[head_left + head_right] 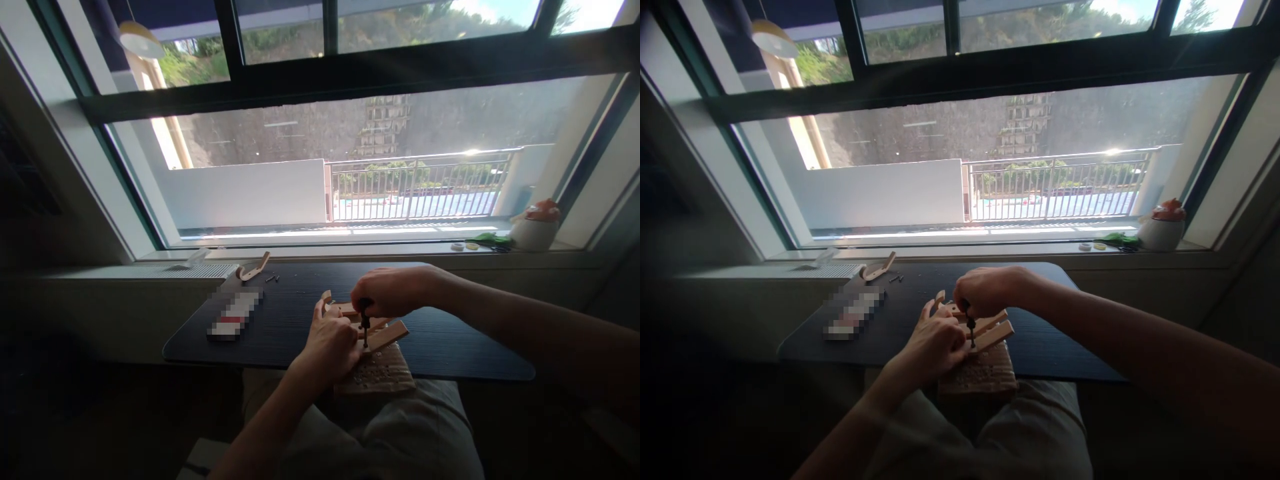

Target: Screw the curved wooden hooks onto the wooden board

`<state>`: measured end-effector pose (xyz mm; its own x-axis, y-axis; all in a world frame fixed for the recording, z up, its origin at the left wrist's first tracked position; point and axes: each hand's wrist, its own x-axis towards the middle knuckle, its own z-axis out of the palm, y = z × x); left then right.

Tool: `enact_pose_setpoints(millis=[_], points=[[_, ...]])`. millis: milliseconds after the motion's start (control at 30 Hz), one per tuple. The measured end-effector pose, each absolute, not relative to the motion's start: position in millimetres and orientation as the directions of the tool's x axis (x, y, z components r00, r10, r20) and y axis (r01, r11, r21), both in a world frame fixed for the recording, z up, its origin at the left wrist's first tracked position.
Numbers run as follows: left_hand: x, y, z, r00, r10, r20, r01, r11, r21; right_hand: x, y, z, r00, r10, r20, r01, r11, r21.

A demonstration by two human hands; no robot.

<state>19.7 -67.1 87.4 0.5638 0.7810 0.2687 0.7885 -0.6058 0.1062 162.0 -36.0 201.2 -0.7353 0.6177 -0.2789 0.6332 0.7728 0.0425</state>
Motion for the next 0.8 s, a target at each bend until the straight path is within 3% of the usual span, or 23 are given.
enact_pose_setpoints(millis=[367, 633, 800], points=[[20, -67, 87, 0.583, 0.773, 0.249, 0.785, -0.615, 0.074, 176, -40, 191, -0.689, 0.705, -0.168, 0.705, 0.705, 0.070], [22, -68, 91, 0.587, 0.776, 0.228, 0.784, -0.616, 0.077, 166, -41, 204, -0.699, 0.664, -0.264, 0.679, 0.733, 0.047], [22, -67, 89, 0.589, 0.776, 0.227, 0.783, -0.617, 0.081, 174, -36, 193, -0.705, 0.666, -0.245, 0.673, 0.737, 0.067]])
